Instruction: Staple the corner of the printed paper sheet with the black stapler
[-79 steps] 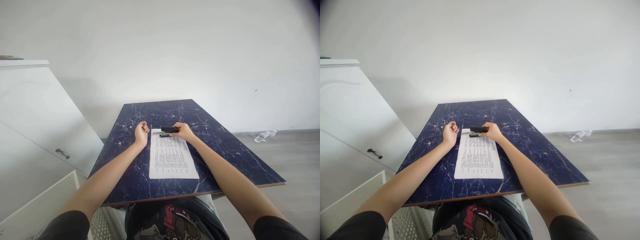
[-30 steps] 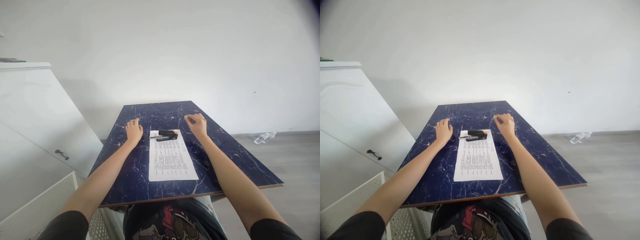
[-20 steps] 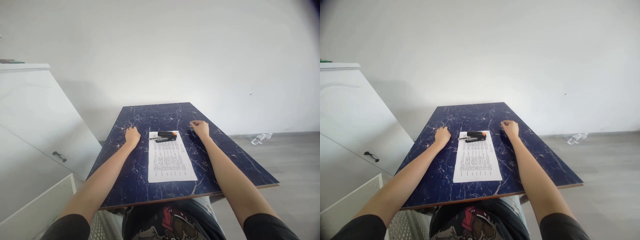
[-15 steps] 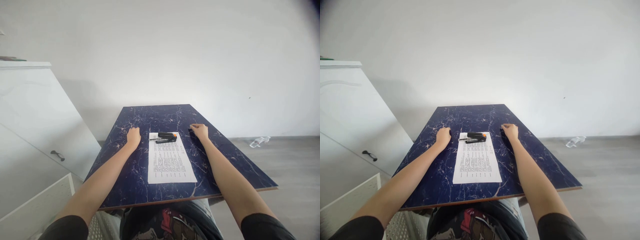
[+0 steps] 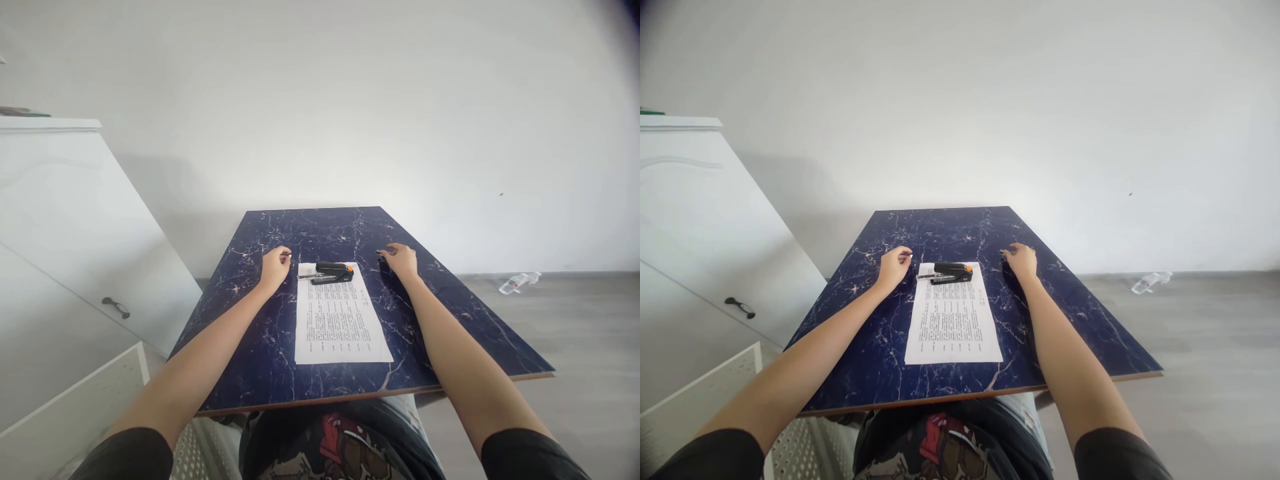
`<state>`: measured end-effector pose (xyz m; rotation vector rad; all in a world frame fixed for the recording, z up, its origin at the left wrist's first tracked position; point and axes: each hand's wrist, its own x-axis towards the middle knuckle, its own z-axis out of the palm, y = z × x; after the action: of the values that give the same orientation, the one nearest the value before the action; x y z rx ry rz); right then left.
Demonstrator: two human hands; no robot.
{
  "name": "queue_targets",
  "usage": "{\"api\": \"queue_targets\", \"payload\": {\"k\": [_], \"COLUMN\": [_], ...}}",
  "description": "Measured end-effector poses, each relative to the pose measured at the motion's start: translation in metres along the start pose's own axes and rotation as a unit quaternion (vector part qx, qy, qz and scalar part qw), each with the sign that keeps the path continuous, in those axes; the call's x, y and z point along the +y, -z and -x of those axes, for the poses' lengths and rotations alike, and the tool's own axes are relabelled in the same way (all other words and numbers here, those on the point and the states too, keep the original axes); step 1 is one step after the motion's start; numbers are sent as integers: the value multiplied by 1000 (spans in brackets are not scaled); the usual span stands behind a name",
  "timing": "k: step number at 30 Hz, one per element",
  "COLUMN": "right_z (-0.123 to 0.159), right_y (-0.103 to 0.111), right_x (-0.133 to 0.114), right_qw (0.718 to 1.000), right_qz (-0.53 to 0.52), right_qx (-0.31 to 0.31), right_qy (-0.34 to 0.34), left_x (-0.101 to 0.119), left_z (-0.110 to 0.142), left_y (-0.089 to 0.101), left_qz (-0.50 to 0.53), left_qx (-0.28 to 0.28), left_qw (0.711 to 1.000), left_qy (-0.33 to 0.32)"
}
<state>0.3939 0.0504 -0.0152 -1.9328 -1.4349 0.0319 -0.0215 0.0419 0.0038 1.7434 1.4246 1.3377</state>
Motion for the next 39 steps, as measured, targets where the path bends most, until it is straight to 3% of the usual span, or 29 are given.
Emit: {"api": "queue_targets", "payload": {"k": [2,4,7,11,17,28,34,39], "right_z": [4,7,13,16,16,17,15,15], "right_y": [5,9,11,11,10,9,5,5], "right_x": [-7,-16,-27,-33,-34,-37,-33,-34], "right_qw": [999,998,996,995,994,994,993,993], "right_qz": [-15,-30,-45,-51,-61,-66,-72,-71], "right_qx": [22,37,42,33,29,7,-7,-8], "right_qy": [21,43,65,76,84,88,95,98], "left_x": [4,9,12,14,13,14,16,21], "left_z": [-1,-3,-3,-1,2,5,6,6], "left_y": [-5,-7,-6,-4,-6,-4,-3,-3], "left_qz": [212,368,453,460,450,423,444,466], "left_qx": [26,24,-6,-53,-125,-134,-170,-153], "left_qw": [974,922,874,860,860,874,858,836], "left_qy": [71,123,175,214,206,198,193,245]}}
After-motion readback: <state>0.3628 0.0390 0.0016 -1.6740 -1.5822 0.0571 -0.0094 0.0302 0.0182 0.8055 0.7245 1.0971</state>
